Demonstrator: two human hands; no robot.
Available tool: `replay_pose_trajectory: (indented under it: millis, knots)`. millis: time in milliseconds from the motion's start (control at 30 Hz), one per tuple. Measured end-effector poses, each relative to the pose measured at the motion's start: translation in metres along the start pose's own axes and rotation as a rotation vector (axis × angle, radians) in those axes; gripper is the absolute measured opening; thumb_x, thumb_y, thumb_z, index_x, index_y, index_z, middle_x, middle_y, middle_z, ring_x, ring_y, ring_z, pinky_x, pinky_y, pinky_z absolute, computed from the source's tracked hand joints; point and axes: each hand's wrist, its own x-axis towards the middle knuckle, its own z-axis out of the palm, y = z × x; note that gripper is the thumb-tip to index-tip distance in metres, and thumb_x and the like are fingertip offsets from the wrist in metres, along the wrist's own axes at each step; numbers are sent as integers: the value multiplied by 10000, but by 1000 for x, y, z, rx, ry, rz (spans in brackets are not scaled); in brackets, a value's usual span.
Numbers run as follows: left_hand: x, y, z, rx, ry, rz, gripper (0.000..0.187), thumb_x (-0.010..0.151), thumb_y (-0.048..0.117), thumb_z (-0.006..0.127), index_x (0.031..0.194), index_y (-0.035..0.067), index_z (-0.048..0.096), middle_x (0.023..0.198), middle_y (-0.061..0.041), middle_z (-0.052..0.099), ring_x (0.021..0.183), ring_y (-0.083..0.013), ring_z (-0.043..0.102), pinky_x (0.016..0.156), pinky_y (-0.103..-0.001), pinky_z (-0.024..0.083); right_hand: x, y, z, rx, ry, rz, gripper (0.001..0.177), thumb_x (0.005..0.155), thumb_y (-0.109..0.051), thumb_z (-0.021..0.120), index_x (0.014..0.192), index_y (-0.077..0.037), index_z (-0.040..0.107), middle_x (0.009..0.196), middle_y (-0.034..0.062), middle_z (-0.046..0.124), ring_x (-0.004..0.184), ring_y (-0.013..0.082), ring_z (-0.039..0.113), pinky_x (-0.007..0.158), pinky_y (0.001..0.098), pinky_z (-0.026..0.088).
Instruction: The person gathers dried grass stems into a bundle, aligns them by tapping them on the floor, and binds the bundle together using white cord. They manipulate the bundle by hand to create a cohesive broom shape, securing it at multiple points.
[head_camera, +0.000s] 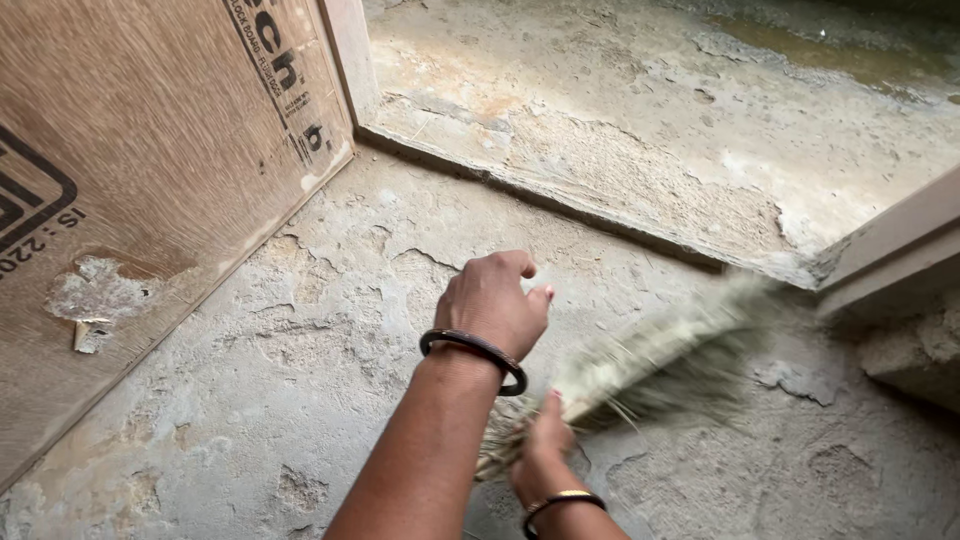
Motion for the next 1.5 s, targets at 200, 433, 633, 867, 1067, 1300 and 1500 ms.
replay_pose_trajectory:
  millis: [200, 433, 633, 867, 1067, 1300, 1500]
  knots:
    - [-5, -13, 0, 52, -110, -79, 395, 929, 374, 691, 1291, 216, 680, 1179, -106, 740, 1094, -243, 712, 983, -406, 553, -92, 15, 52, -37, -307, -49, 474, 893, -456, 665, 1050, -9, 654, 780, 85, 651, 610, 212, 573, 533, 408, 427]
    - [-5, -16, 2, 90, -133, -62, 417, 922, 392, 691, 1298, 211, 675, 1181, -103, 735, 1089, -229, 722, 972, -403, 566, -31, -3, 5, -329, 143, -407, 663, 975, -553, 613, 1243, 53, 598, 1027, 135, 640, 897, 249, 632, 824, 429, 497]
    - [9, -33, 15, 188, -144, 8, 457, 887, 408, 738, 1286, 191, 690, 1244, -98, 705, 1147, -251, 682, 1034, -407, 514, -6, -36, 37, -140, -59, -89, 593, 974, -476, 601, 1228, 61, 597, 1105, 172, 697, 948, 274, 673, 865, 417, 515]
    - [18, -38, 29, 238, -181, 46, 462, 861, 428, 748, 1255, 188, 721, 1267, -92, 713, 1154, -266, 690, 1021, -396, 533, -57, -19, 16, -260, -98, -127, 548, 944, -456, 584, 1163, 39, 665, 987, 182, 728, 845, 275, 661, 769, 445, 525]
    - [20, -33, 36, 253, -206, 57, 465, 852, 437, 747, 1252, 202, 718, 1269, -78, 713, 1153, -248, 692, 1022, -389, 531, -71, -12, 13, -425, -66, -300, 530, 924, -475, 567, 1089, 10, 704, 890, 196, 739, 788, 321, 678, 793, 447, 516]
    - [12, -27, 31, 234, -219, 23, 474, 867, 419, 741, 1282, 194, 697, 1280, -82, 703, 1160, -236, 686, 1020, -392, 532, -62, 0, 4, -389, 74, -302, 560, 915, -490, 595, 1073, 33, 719, 922, 202, 742, 822, 339, 699, 825, 461, 519]
    - [9, -37, 23, 214, -189, 9, 454, 866, 405, 747, 1262, 186, 712, 1269, -80, 714, 1138, -236, 704, 1017, -394, 536, -91, 0, 36, -374, -143, -220, 525, 917, -471, 592, 1085, 19, 676, 893, 192, 717, 768, 303, 672, 746, 455, 521]
